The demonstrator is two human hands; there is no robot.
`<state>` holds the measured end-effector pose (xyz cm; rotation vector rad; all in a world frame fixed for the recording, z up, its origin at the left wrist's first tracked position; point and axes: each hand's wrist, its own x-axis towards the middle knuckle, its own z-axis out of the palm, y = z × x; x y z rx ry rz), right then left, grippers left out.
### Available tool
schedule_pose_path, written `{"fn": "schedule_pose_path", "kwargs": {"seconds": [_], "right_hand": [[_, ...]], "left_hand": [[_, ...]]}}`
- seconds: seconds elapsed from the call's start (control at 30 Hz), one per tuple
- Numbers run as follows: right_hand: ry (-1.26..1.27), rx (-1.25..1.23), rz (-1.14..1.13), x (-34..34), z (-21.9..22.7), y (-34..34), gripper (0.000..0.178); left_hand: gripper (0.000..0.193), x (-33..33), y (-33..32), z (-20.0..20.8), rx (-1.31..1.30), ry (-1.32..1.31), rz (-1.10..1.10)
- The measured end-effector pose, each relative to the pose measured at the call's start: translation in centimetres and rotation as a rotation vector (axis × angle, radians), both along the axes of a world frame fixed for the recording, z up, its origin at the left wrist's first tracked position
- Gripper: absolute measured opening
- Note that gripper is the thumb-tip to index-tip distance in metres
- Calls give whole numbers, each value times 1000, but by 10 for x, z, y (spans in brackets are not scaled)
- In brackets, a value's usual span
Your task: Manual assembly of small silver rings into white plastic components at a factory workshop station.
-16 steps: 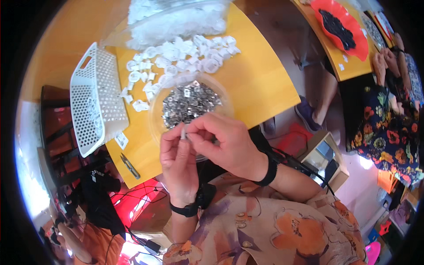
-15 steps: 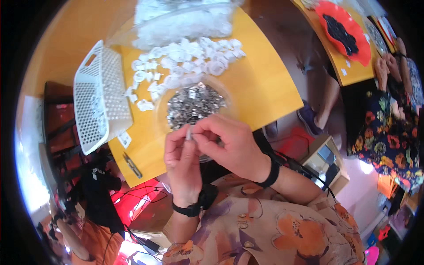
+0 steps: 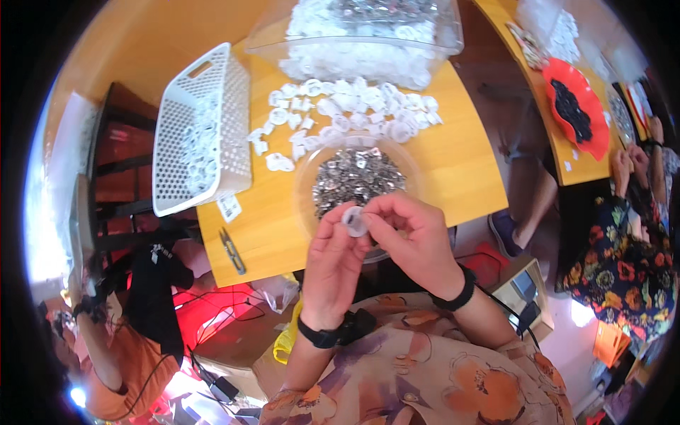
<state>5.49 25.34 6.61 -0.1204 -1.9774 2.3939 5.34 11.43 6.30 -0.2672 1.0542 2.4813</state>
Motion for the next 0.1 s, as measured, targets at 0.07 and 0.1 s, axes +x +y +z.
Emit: {"fn": "schedule_pose_path", "kwargs": {"seconds": [0.07,0.1], "right_hand": [[24,-45,-14,-1,-2,0,9],[3,15,18,-1,4,3,9]], "left_hand": [[36,-1,0,-1,90,-15,5],[36,-1,-3,-7,124,2,-11]]}}
